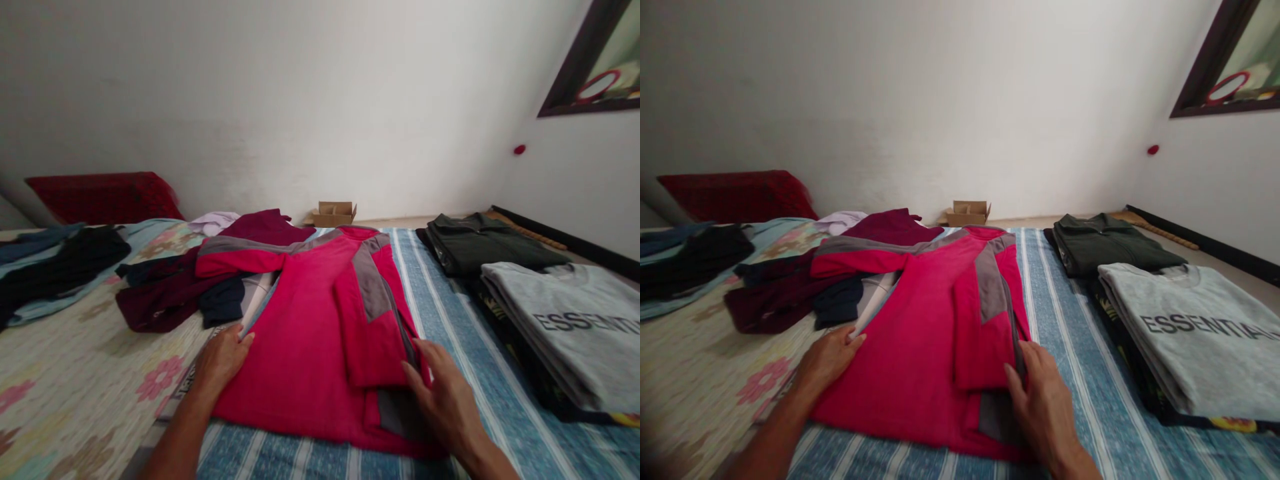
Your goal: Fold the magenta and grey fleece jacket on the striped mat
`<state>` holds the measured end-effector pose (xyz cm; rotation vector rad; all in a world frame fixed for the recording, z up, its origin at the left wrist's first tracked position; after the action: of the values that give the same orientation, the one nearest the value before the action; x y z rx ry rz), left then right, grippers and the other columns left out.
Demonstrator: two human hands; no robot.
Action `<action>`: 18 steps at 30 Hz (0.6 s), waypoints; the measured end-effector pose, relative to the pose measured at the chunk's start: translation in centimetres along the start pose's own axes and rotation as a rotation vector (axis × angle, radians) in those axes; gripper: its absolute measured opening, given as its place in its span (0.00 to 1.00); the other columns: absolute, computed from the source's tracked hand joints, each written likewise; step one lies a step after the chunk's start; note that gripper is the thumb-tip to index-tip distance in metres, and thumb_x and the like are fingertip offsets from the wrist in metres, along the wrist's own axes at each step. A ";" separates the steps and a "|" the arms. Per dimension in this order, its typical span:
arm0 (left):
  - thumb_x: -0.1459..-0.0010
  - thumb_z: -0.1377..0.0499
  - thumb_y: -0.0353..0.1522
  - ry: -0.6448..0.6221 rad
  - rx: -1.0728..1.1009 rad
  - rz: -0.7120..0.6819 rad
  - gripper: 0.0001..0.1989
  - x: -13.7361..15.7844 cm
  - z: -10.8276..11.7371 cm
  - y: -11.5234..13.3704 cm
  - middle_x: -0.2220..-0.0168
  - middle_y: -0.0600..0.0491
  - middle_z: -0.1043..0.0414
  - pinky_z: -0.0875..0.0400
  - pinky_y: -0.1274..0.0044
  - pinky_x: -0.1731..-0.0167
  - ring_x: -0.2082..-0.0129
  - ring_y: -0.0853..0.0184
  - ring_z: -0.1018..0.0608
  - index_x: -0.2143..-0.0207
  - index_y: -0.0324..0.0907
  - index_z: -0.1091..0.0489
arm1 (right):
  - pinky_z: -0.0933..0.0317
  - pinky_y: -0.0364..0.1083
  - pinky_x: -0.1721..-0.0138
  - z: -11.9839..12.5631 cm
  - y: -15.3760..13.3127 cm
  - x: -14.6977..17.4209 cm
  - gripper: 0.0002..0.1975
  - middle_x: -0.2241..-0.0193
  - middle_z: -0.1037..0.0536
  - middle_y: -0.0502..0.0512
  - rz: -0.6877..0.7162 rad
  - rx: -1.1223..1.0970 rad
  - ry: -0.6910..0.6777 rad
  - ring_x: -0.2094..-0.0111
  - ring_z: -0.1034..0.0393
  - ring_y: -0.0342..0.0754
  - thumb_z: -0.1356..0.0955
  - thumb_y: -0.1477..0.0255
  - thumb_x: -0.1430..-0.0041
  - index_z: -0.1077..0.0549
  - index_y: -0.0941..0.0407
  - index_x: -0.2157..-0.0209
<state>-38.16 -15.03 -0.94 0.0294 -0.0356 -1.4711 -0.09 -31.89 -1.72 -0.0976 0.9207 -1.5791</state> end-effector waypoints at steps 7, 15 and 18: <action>0.40 0.52 0.37 0.239 -0.053 -0.202 0.18 3.8 3.4 4.5 0.58 0.42 0.26 0.31 0.68 0.56 0.56 0.55 0.25 0.58 0.34 0.31 | 0.34 0.47 0.71 -1.9 6.6 -1.6 0.24 0.74 0.25 0.52 -0.571 -0.445 -0.220 0.71 0.28 0.50 0.35 0.61 0.46 0.36 0.60 0.50; 0.41 0.47 0.33 0.359 0.156 -1.244 0.14 19.6 0.2 17.3 0.52 0.51 0.29 0.31 0.76 0.54 0.53 0.66 0.28 0.52 0.45 0.35 | 0.44 0.40 0.85 -3.0 7.3 -2.9 0.20 0.81 0.33 0.44 -0.897 -0.710 -0.262 0.85 0.38 0.41 0.34 0.68 0.45 0.38 0.62 0.52; 0.38 0.51 0.30 0.494 0.133 -1.302 0.13 21.8 -1.3 19.0 0.52 0.53 0.29 0.32 0.76 0.56 0.53 0.67 0.29 0.53 0.45 0.34 | 0.46 0.39 0.86 -3.4 7.7 -3.5 0.18 0.84 0.34 0.44 -0.895 -0.660 -0.298 0.85 0.39 0.41 0.33 0.67 0.46 0.34 0.60 0.55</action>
<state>-17.01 -34.85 -1.36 0.6196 0.3498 -2.7125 5.13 -26.67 -7.14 -1.3257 1.1995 -1.8945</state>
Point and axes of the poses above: each hand's wrist, its own x-axis away from the middle knuckle, its own z-axis out of the back of the hand, y = z × x, the point moved 7 cm from there along -x, towards the middle knuckle
